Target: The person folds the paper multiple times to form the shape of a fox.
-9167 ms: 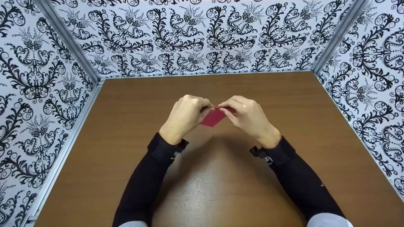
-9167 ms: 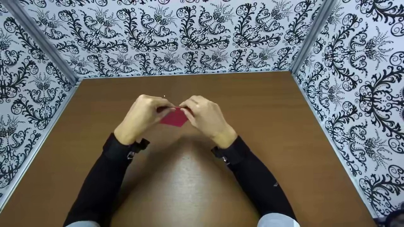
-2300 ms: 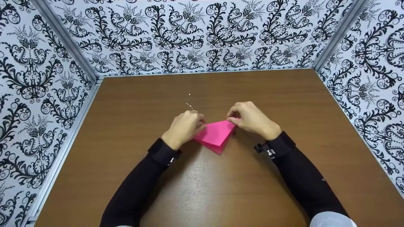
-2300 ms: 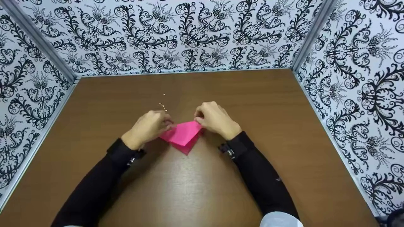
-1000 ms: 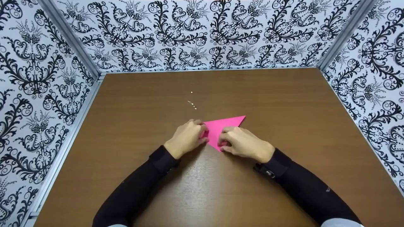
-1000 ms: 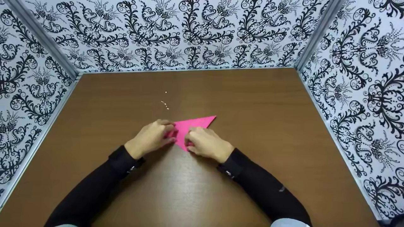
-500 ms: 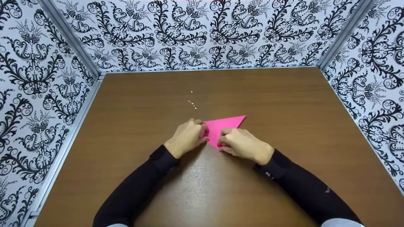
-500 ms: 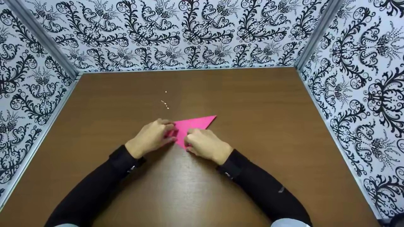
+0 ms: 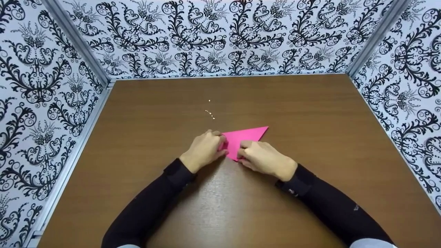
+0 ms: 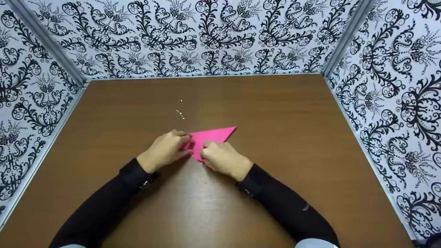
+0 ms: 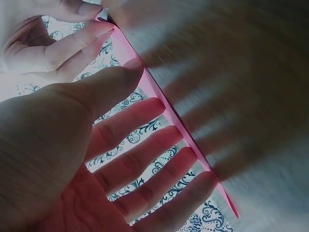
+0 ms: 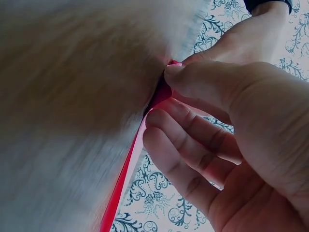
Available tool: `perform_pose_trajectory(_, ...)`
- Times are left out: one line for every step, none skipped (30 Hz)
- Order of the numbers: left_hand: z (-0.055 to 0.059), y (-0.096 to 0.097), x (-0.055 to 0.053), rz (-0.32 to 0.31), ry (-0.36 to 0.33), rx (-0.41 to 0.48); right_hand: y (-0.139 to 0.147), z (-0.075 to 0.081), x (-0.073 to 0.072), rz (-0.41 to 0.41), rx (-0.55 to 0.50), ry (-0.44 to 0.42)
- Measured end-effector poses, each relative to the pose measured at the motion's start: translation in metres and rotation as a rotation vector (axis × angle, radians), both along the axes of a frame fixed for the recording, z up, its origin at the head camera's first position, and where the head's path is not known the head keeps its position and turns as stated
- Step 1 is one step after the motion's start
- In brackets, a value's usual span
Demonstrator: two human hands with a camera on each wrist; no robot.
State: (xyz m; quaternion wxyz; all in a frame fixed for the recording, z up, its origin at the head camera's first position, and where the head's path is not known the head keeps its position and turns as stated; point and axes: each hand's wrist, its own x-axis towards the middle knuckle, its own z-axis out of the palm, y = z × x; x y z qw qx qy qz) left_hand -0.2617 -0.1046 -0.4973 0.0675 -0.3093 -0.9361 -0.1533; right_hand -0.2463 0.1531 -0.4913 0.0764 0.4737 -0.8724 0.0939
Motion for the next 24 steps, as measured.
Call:
perform_pose_trajectory(0.0,0.0,0.0,0.001,-0.003,0.003,0.0,0.0,0.0,0.002,-0.004,-0.002)
perform_pose_trajectory(0.0,-0.001,0.0,0.002,-0.004,0.005,0.0,0.0,-0.001,0.005,-0.009,-0.006)
perform_pose_trajectory(0.0,-0.001,0.0,0.003,-0.007,0.006,0.0,-0.001,-0.001,0.008,-0.014,-0.011)
perform_pose_trajectory(0.001,-0.001,0.0,0.004,-0.01,0.008,0.0,-0.001,-0.002,0.013,-0.022,-0.018)
perform_pose_trajectory(0.001,-0.002,0.0,0.005,-0.012,0.011,0.0,-0.001,-0.002,0.018,-0.029,-0.026)
perform_pose_trajectory(0.001,-0.002,-0.001,0.005,-0.014,0.014,0.0,0.0,-0.003,0.023,-0.038,-0.035)
perform_pose_trajectory(0.001,-0.003,-0.001,0.004,-0.014,0.016,0.0,0.0,-0.003,0.028,-0.049,-0.044)
perform_pose_trajectory(0.001,-0.003,-0.001,0.003,-0.01,0.017,0.0,0.0,-0.003,0.033,-0.061,-0.051)
perform_pose_trajectory(0.001,-0.004,-0.001,0.001,-0.01,0.02,0.001,0.001,-0.004,0.039,-0.073,-0.059)
perform_pose_trajectory(0.001,-0.004,-0.001,-0.003,-0.008,0.023,0.001,0.0,-0.004,0.042,-0.086,-0.068)
perform_pose_trajectory(0.0,-0.004,-0.002,-0.007,-0.006,0.026,0.001,0.0,-0.004,0.045,-0.096,-0.076)
perform_pose_trajectory(-0.001,-0.005,-0.002,-0.01,-0.003,0.027,0.002,0.0,-0.004,0.046,-0.106,-0.083)
perform_pose_trajectory(-0.001,-0.005,-0.002,-0.014,0.0,0.028,0.002,0.0,-0.004,0.048,-0.117,-0.091)
perform_pose_trajectory(-0.001,-0.005,-0.002,-0.016,0.0,0.03,0.002,0.0,-0.004,0.051,-0.124,-0.098)
perform_pose_trajectory(-0.002,-0.005,-0.002,-0.019,0.0,0.034,0.002,0.0,-0.004,0.053,-0.134,-0.107)
perform_pose_trajectory(-0.002,-0.005,-0.002,-0.019,0.001,0.035,0.002,0.0,-0.004,0.056,-0.144,-0.113)
perform_pose_trajectory(-0.002,-0.006,-0.003,-0.02,0.001,0.037,0.002,0.0,-0.005,0.059,-0.154,-0.118)
perform_pose_trajectory(-0.002,-0.006,-0.003,-0.02,0.001,0.038,0.002,0.001,-0.006,0.064,-0.166,-0.122)
perform_pose_trajectory(-0.002,-0.006,-0.003,-0.019,-0.001,0.037,0.002,0.001,-0.006,0.069,-0.18,-0.128)
perform_pose_trajectory(-0.002,-0.006,-0.004,-0.018,-0.002,0.036,0.002,0.001,-0.007,0.076,-0.195,-0.136)
perform_pose_trajectory(-0.002,-0.006,-0.004,-0.015,-0.003,0.035,0.002,0.002,-0.008,0.084,-0.212,-0.144)
perform_pose_trajectory(-0.002,-0.007,-0.005,-0.012,-0.005,0.033,0.002,0.002,-0.009,0.092,-0.227,-0.15)
perform_pose_trajectory(-0.002,-0.007,-0.005,-0.011,-0.007,0.033,0.002,0.003,-0.01,0.099,-0.239,-0.159)
perform_pose_trajectory(-0.002,-0.007,-0.006,-0.008,-0.011,0.029,0.002,0.003,-0.011,0.103,-0.251,-0.173)
